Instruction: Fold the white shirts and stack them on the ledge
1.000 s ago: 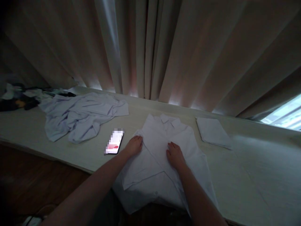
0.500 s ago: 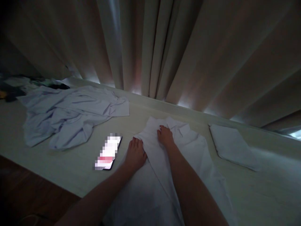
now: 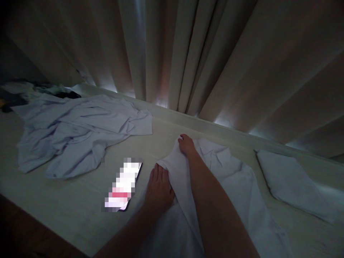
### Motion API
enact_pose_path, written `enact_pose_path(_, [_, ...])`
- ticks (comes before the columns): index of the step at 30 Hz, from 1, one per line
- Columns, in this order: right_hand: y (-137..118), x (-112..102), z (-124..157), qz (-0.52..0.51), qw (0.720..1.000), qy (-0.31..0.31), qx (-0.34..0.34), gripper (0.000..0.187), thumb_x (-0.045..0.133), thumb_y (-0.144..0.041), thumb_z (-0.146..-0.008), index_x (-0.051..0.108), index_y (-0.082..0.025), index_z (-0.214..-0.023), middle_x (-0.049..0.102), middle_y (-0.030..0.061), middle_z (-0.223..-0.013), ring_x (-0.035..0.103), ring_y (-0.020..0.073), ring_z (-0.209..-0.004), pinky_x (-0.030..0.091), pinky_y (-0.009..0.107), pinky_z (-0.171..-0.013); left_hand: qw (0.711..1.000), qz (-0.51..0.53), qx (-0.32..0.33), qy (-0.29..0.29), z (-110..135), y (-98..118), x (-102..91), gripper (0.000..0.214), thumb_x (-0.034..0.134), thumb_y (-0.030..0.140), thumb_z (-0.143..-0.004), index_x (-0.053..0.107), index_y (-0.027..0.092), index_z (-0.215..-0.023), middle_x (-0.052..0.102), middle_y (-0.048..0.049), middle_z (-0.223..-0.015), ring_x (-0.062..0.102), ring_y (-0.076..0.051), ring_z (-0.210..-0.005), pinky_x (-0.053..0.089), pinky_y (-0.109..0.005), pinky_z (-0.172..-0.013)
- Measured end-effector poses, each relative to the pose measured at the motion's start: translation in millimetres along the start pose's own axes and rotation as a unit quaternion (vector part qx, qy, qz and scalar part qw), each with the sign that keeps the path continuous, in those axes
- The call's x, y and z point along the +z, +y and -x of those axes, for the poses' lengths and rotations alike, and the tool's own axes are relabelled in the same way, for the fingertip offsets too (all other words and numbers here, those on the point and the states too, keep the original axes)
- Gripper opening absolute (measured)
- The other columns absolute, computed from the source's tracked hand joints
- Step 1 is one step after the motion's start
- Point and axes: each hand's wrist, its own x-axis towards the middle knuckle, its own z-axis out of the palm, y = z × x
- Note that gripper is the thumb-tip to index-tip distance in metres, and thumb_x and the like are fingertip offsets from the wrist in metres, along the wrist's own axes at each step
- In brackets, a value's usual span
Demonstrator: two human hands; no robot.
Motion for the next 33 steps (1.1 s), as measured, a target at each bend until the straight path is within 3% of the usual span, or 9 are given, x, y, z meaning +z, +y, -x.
enact_pose_path(3, [0, 3, -3, -0.031, 0.999, 0.022, -0.005, 0.035, 0.040, -0.024, -0.081, 0.052, -0.018, -0.113, 0.062, 0.0067, -0.099, 0.057, 0.0165, -0.089, 0.041, 0.030, -0.083, 1.000, 0.006, -0.021, 0.008, 0, 1, 1.1, 0.052, 0.050, 0.033, -0.069, 0.043, 0.008, -0.113, 0.024, -0.0241, -0.139, 0.007, -0.034, -0.132, 0.012, -0.052, -0.104])
enact_pose_path(7, [-3, 5, -3, -0.051, 0.998, 0.028, 0.013, 0.035, 0.038, -0.019, -0.080, 0.052, -0.018, -0.113, 0.062, 0.0075, -0.097, 0.057, 0.0165, -0.089, 0.042, 0.029, -0.080, 1.000, 0.015, -0.015, 0.007, 0, 1, 1.3, 0.051, 0.050, 0.034, -0.070, 0.042, 0.009, -0.114, 0.028, -0.0241, -0.137, 0.009, -0.035, -0.132, 0.012, -0.055, -0.103])
enact_pose_path(12, [-5, 1, -3, -0.002, 0.999, 0.031, 0.039, 0.041, 0.045, -0.034, -0.081, 0.047, -0.015, -0.117, 0.064, 0.0101, -0.091, 0.058, 0.0215, -0.088, 0.042, 0.033, -0.080, 0.999, 0.033, -0.014, 0.016, 0, -2, -3.5, 0.043, 0.048, 0.028, -0.073, 0.046, 0.010, -0.112, 0.037, -0.0199, -0.131, 0.017, -0.031, -0.130, 0.014, -0.051, -0.106])
enact_pose_path(16, [-3, -1, -4, 0.040, 0.999, -0.001, -0.003, 0.034, 0.047, -0.030, -0.081, 0.052, -0.016, -0.113, 0.063, 0.0102, -0.096, 0.057, 0.0209, -0.091, 0.041, 0.032, -0.081, 0.999, 0.038, -0.017, 0.024, 2, -4, -6.6, 0.033, 0.045, 0.022, -0.075, 0.050, 0.013, -0.107, 0.041, -0.0160, -0.128, 0.023, -0.030, -0.128, 0.016, -0.049, -0.106])
enact_pose_path(22, [0, 8, -10, 0.054, 0.998, 0.030, -0.034, 0.031, 0.039, -0.025, -0.085, 0.054, -0.017, -0.110, 0.063, 0.0095, -0.099, 0.056, 0.0201, -0.094, 0.039, 0.032, -0.083, 0.999, 0.026, -0.017, 0.024, 5, 0, -1.4, 0.039, 0.047, 0.024, -0.072, 0.048, 0.012, -0.109, 0.037, -0.0191, -0.131, 0.017, -0.035, -0.129, 0.017, -0.055, -0.103])
enact_pose_path(27, [-1, 8, -7, 0.046, 0.998, 0.037, -0.035, 0.036, 0.035, -0.026, -0.085, 0.051, -0.015, -0.115, 0.060, 0.0105, -0.107, 0.054, 0.0207, -0.098, 0.038, 0.035, -0.087, 0.997, 0.057, -0.034, 0.033, 5, -5, 0.7, 0.034, 0.045, 0.020, -0.073, 0.049, 0.013, -0.107, 0.037, -0.0178, -0.131, 0.018, -0.032, -0.130, 0.019, -0.054, -0.104])
enact_pose_path(30, [-4, -7, 3, 0.066, 0.994, 0.050, -0.075, 0.043, 0.031, -0.025, -0.086, 0.044, -0.013, -0.125, 0.053, 0.0126, -0.119, 0.046, 0.0226, -0.111, 0.032, 0.039, -0.095, 0.992, 0.099, -0.062, 0.048, -1, -11, -7.5, 0.030, 0.040, 0.016, -0.076, 0.050, 0.017, -0.105, 0.044, -0.0141, -0.125, 0.029, -0.026, -0.125, 0.024, -0.050, -0.103])
enact_pose_path(33, [-8, -21, 23, 0.117, 0.981, 0.012, -0.153, 0.050, 0.033, -0.031, -0.086, 0.035, -0.012, -0.132, 0.036, 0.0121, -0.137, 0.029, 0.0236, -0.126, 0.022, 0.041, -0.103, 0.992, 0.094, -0.056, 0.063, -14, -10, -17.2, 0.034, 0.038, 0.021, -0.081, 0.047, 0.017, -0.114, 0.038, -0.0135, -0.131, 0.026, -0.026, -0.126, 0.023, -0.049, -0.103])
